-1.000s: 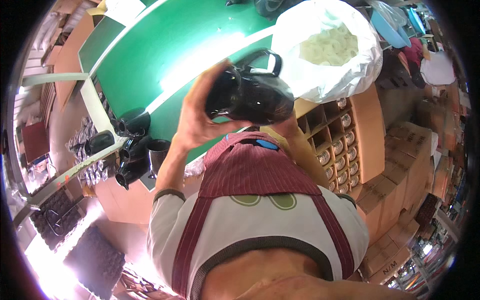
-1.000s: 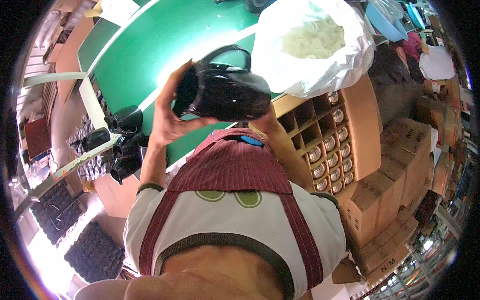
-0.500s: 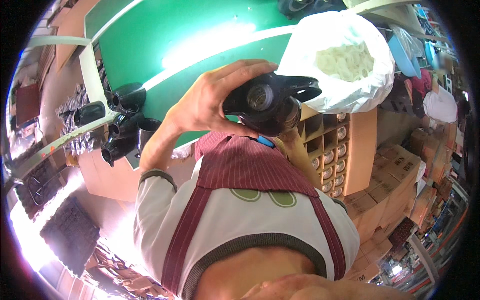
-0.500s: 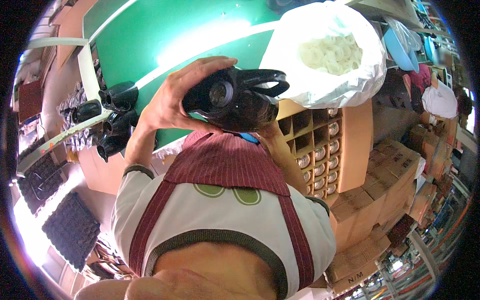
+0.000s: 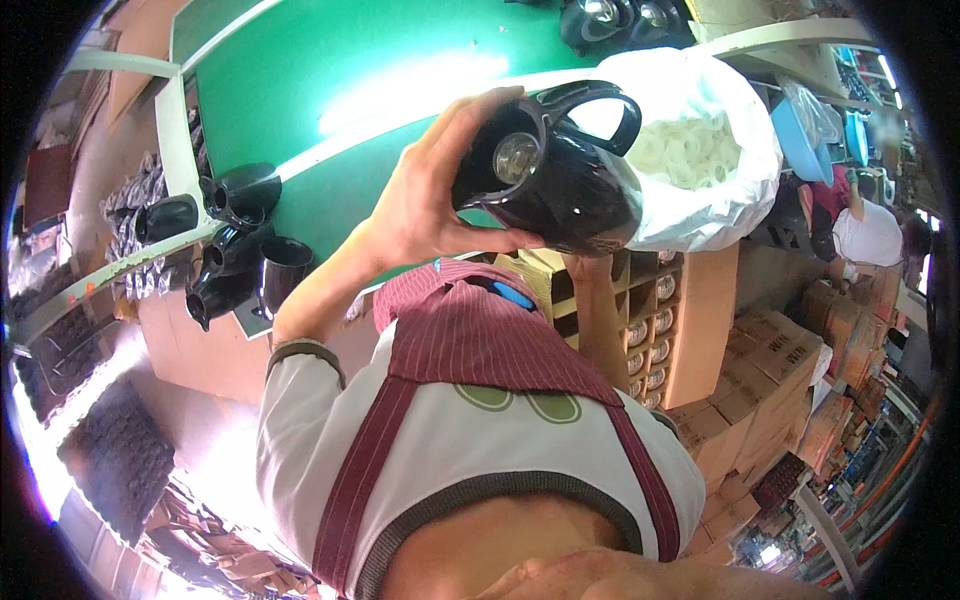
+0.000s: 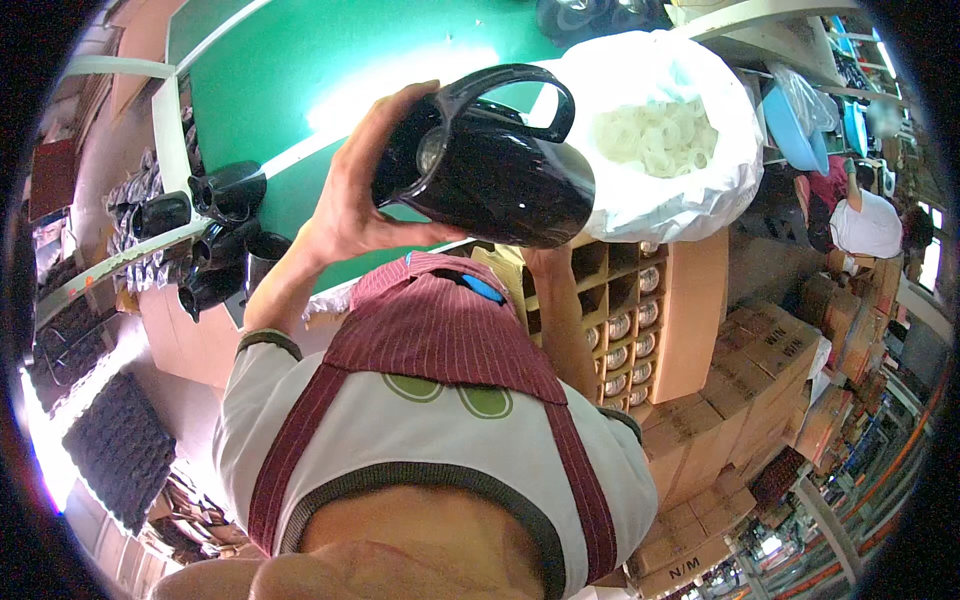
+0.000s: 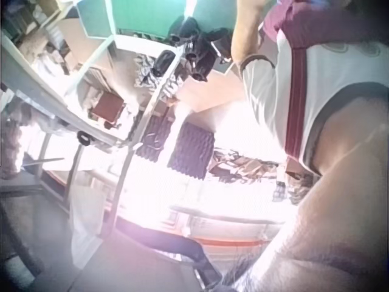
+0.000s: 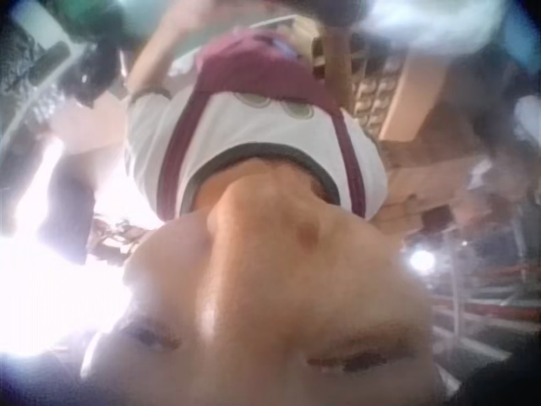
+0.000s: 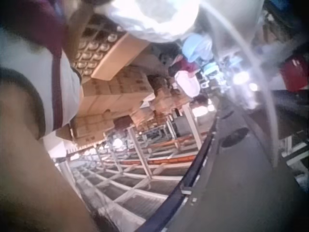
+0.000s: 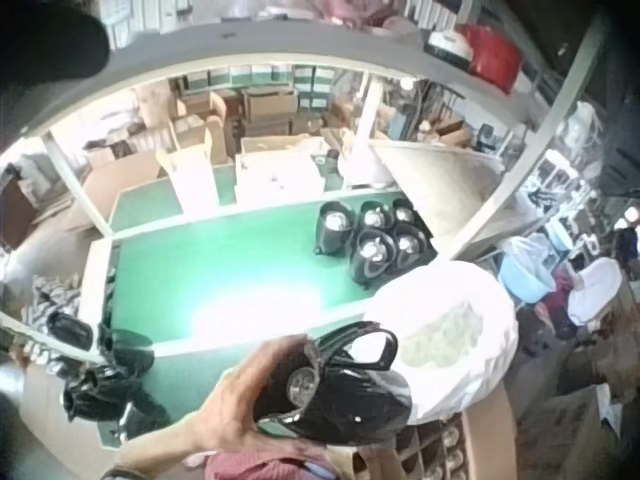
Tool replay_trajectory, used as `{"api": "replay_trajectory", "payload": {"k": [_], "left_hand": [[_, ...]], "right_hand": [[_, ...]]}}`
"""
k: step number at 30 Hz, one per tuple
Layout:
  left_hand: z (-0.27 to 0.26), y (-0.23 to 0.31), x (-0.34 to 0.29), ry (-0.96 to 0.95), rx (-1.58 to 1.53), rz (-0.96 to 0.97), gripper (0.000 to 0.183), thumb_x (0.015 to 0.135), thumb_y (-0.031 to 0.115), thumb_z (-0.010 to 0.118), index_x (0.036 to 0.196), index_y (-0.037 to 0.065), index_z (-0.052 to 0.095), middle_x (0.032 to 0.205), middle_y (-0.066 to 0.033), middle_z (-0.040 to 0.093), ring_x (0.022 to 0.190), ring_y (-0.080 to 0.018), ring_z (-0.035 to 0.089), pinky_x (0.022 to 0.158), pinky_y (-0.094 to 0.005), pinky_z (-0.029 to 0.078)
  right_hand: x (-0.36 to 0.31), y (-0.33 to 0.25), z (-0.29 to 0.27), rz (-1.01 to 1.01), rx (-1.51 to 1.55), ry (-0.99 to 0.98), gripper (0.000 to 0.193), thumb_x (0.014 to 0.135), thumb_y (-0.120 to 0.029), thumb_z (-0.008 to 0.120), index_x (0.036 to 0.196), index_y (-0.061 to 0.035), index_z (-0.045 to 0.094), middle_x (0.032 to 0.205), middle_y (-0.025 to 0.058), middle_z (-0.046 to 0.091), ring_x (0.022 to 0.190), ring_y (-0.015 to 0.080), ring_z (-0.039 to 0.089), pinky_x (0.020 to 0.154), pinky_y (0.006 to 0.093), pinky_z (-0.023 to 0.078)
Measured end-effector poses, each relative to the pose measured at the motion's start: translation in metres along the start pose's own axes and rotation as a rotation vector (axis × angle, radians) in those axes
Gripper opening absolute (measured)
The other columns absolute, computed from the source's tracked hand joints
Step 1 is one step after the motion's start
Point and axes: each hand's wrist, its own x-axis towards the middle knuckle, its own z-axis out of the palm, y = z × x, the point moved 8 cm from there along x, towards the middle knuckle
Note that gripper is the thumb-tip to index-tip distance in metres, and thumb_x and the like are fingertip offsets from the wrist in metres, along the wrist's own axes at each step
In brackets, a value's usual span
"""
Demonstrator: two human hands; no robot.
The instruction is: The person assembles black kettles by inserting metal heating elements into the kettle bodies and placing white plastic rings around the necks. The person repeatedly picks up kettle bodies and heating elements, inserts the elements, and places the finished units on a green table.
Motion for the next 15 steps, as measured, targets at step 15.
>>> {"api": "replay_trajectory", "payload": {"k": [15], "left_hand": [[-0.006, -0.284, 0.013, 0.289, 0.444, -0.368, 0.065, 0.084, 0.029, 0.079, 0.134, -0.002, 0.052, 0.119, -0.0158, 0.064, 0.104, -0.0257, 0.064, 0.092, -0.0379, 0.051]], "right_hand": [[0.250, -0.010, 0.051, -0.480, -1.275, 0.066, 0.032, 0.070, 0.000, 0.081, 0.100, -0.0013, 0.068, 0.101, 0.0092, 0.057, 0.094, 0.0250, 0.062, 0.085, 0.0340, 0.053]]}}
